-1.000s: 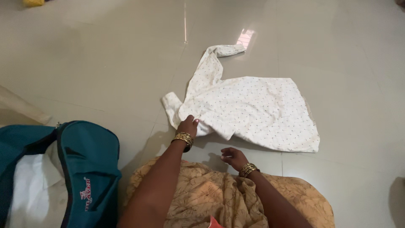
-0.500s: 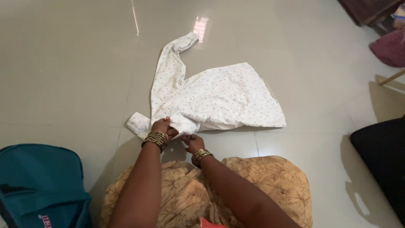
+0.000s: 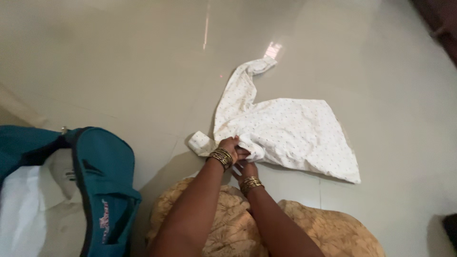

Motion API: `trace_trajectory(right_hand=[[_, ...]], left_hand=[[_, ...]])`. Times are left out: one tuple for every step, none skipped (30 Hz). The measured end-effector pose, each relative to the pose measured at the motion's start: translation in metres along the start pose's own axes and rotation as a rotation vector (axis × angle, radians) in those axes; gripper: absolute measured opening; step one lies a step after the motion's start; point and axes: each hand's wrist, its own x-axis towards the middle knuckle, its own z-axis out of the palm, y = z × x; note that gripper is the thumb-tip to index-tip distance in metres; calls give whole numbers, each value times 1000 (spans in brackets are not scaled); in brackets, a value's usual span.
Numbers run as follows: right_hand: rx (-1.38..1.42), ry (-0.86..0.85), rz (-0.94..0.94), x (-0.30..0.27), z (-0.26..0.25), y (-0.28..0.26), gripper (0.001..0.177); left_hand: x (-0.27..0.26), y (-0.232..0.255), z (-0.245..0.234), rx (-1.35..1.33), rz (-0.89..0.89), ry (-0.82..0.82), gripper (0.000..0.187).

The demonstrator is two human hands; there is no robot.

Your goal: The person folds a white shirt on the floor, smoothing out the fabric, folding in the sleeves, and then folding the body of the shirt several times.

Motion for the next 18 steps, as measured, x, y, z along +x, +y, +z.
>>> trace_trajectory(right_hand=[[-6,29,-25,0,-1,-3,41],[-8,20,-28,0,-3,-6,41],[-127,40,-42,-1,-5,-7,35],[-243,67,-55,-5,-10,-7,29],[-241,67,-58,-9,-15,-10,29],[-324,30,-96,-14,-19,-14,29],[-407,-6,-134,-19,-21,-20,29],[-404,-6,-134,-27,-23,-28,29],[-442,-27,-164,-36,-26,-39,34],[-481,-50,-193,-45,-28,-51,39],[-479,-49,-192,-50,-28,-64,39],[-302,-112,-156,-56,-31,-77,43],[-124,-175,-121,-60,-34,-88,47],[-119,-164,-121,-65,-40,-100,47],[27,-268,-70,-69,-45,-110,47],[178,-369,-23,-74,-48,-117,47],[186,-356,-26,-81,-49,-123,47],[280,-638,69,-90,-51,-132,54]], left_hand=[[0,1,-1,-12,6,31,35],[0,4,-1,-13,16,29,35],[-1,6,-2,62,34,3,32],[-2,6,-1,140,44,-24,30],[-2,8,0,142,45,-27,30],[-4,10,0,168,77,12,27],[-6,12,1,193,110,50,24],[-10,14,0,196,109,49,24],[-14,16,-1,227,140,56,22],[-18,18,-2,257,171,63,21],[-20,20,-2,259,170,64,21],[-21,21,-2,254,164,91,20],[-20,21,-2,250,159,118,18],[-18,21,-3,255,149,115,18],[-15,21,-5,331,178,143,20],[-12,20,-8,411,206,169,21],[-9,19,-12,419,195,164,21],[-7,21,-18,537,219,176,26]])
